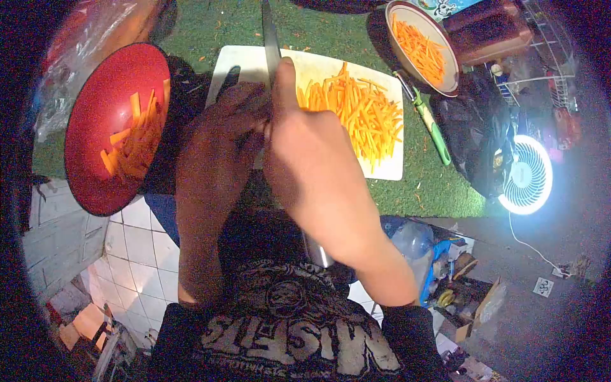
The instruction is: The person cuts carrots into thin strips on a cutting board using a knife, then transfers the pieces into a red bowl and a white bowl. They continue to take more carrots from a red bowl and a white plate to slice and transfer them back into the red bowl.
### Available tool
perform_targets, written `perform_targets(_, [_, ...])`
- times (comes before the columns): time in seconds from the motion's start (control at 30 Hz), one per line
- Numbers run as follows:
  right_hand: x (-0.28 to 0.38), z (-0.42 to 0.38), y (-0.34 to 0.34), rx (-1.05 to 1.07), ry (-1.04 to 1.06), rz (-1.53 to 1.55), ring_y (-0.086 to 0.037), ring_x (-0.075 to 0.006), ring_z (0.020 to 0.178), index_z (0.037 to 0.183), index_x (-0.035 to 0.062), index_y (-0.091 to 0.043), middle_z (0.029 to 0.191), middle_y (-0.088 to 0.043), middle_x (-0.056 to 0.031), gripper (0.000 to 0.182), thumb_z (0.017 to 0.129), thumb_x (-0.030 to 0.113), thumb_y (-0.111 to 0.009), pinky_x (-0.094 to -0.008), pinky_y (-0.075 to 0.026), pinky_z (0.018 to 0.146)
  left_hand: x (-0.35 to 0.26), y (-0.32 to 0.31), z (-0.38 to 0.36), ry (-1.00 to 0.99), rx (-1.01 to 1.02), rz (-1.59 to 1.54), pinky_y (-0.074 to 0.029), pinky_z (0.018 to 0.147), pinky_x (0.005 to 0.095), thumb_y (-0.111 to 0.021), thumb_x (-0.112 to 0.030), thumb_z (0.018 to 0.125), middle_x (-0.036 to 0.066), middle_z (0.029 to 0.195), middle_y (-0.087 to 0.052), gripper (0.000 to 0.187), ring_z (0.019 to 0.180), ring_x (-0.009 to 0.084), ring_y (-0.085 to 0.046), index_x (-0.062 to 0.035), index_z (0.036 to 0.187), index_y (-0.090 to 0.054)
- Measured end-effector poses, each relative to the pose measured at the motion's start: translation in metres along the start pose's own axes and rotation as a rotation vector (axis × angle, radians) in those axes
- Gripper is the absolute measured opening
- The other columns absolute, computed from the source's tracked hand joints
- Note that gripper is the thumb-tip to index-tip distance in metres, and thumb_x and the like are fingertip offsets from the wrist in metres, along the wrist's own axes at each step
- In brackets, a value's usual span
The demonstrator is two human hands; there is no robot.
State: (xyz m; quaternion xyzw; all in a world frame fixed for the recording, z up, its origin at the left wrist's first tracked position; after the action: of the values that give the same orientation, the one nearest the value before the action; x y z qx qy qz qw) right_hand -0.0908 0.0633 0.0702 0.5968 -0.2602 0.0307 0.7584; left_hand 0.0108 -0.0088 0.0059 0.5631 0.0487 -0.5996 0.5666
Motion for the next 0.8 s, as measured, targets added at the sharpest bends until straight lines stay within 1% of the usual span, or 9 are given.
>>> perform_targets(0.1, [-0.008, -0.003, -0.002, -0.049, -0.073, 0.032, -0.062, -0.0504, 0.076, 0.142, -0.0009, -0.049, 0.079, -0.063, -0.0313, 0.047, 0.096, 0.008, -0.056, -0.0517, -0.051, 0.068, -0.003, 0.002, 0.002, 0.029, 0.02, -0.008, -0.046, 0.102, 0.0433, -0.066, -0.011, 0.089, 0.017, 0.129, -0.061, 0.022, 0.12, 0.0351, -0.058, -0.0034, 0.108, -0.071])
perform_targets(0.23, [-0.014, -0.022, 0.016, -0.087, -0.187, 0.13, -0.066, -0.0286, 0.055, 0.148, 0.0065, -0.046, 0.064, -0.061, -0.0207, 0.05, 0.099, 0.011, -0.055, -0.039, -0.05, 0.055, -0.007, -0.003, 0.007, 0.024, 0.033, 0.106, -0.048, 0.104, 0.0406, -0.07, -0.02, 0.088, 0.012, 0.134, -0.063, 0.025, 0.122, 0.0326, -0.061, -0.0077, 0.109, -0.076])
perform_targets(0.27, [-0.015, -0.026, 0.022, -0.093, -0.206, 0.118, -0.062, -0.0143, 0.053, 0.151, 0.0118, -0.045, 0.063, -0.061, -0.0127, 0.052, 0.1, 0.012, -0.055, -0.0331, -0.049, 0.053, -0.009, -0.006, 0.007, -0.003, 0.013, 0.153, -0.048, 0.103, 0.0408, -0.07, -0.021, 0.088, 0.013, 0.134, -0.063, 0.025, 0.122, 0.0325, -0.061, -0.0081, 0.109, -0.076])
perform_targets(0.4, [-0.017, -0.038, 0.043, -0.056, -0.274, 0.291, -0.059, -0.0124, 0.058, 0.148, 0.0116, -0.05, 0.069, -0.064, -0.0059, 0.051, 0.098, 0.014, -0.061, -0.0288, -0.049, 0.058, -0.016, -0.015, 0.009, -0.101, -0.063, 0.271, -0.048, 0.103, 0.0422, -0.07, -0.019, 0.088, 0.014, 0.133, -0.064, 0.025, 0.12, 0.0325, -0.062, -0.0099, 0.111, -0.076])
perform_targets(0.47, [-0.029, -0.046, 0.038, -0.12, -0.076, 0.255, -0.058, -0.0143, 0.063, 0.144, 0.0102, -0.054, 0.074, -0.064, -0.0083, 0.05, 0.096, 0.013, -0.065, -0.0297, -0.048, 0.062, -0.021, -0.013, 0.007, -0.108, -0.114, 0.229, -0.047, 0.103, 0.0433, -0.069, -0.015, 0.087, 0.013, 0.132, -0.063, 0.027, 0.122, 0.0313, -0.061, -0.0116, 0.114, -0.074])
perform_targets(0.53, [-0.026, -0.052, 0.044, -0.054, -0.117, 0.251, -0.061, -0.0194, 0.073, 0.136, 0.007, -0.062, 0.085, -0.065, -0.014, 0.047, 0.09, 0.011, -0.071, -0.034, -0.048, 0.068, -0.025, -0.005, 0.0, -0.075, -0.182, 0.12, -0.044, 0.101, 0.0445, -0.068, -0.008, 0.085, 0.011, 0.131, -0.061, 0.036, 0.125, 0.0287, -0.058, -0.0138, 0.12, -0.071])
perform_targets(0.63, [-0.032, -0.062, 0.036, -0.089, 0.002, 0.206, -0.063, -0.029, 0.073, 0.129, 0.0084, -0.067, 0.086, -0.065, -0.0167, 0.044, 0.085, 0.008, -0.073, -0.0374, -0.05, 0.068, -0.039, 0.006, 0.0, -0.145, -0.171, 0.143, -0.045, 0.1, 0.0438, -0.067, -0.003, 0.082, 0.008, 0.132, -0.061, 0.049, 0.127, 0.0276, -0.057, -0.0164, 0.129, -0.067])
perform_targets(0.67, [-0.034, -0.065, 0.031, -0.101, 0.005, 0.211, -0.063, -0.0295, 0.073, 0.129, 0.0088, -0.067, 0.085, -0.065, -0.0165, 0.045, 0.085, 0.007, -0.073, -0.0376, -0.05, 0.069, -0.036, 0.003, 0.001, -0.273, -0.145, 0.277, -0.042, 0.103, 0.0438, -0.065, -0.001, 0.08, 0.007, 0.138, -0.058, 0.054, 0.132, 0.0261, -0.053, -0.0153, 0.132, -0.065])
perform_targets(0.8, [-0.037, -0.069, 0.025, -0.116, 0.001, 0.191, -0.063, -0.0311, 0.075, 0.127, 0.01, -0.069, 0.085, -0.063, -0.016, 0.045, 0.082, 0.006, -0.073, -0.0385, -0.052, 0.071, -0.033, -0.011, 0.008, -0.389, 0.03, 0.425, -0.032, 0.11, 0.045, -0.063, -0.004, 0.079, 0.007, 0.149, -0.049, 0.058, 0.144, 0.0234, -0.041, -0.0119, 0.136, -0.06])
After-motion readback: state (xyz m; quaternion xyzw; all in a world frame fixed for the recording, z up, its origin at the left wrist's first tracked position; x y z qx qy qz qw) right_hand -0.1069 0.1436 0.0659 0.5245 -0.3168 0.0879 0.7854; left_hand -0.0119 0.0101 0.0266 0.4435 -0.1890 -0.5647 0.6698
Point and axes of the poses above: each hand's wrist, its own z-axis towards the middle knuckle, its own y-axis out of the back of the hand, x = y × z, the point moved 2 cm from there along z, towards the middle knuckle
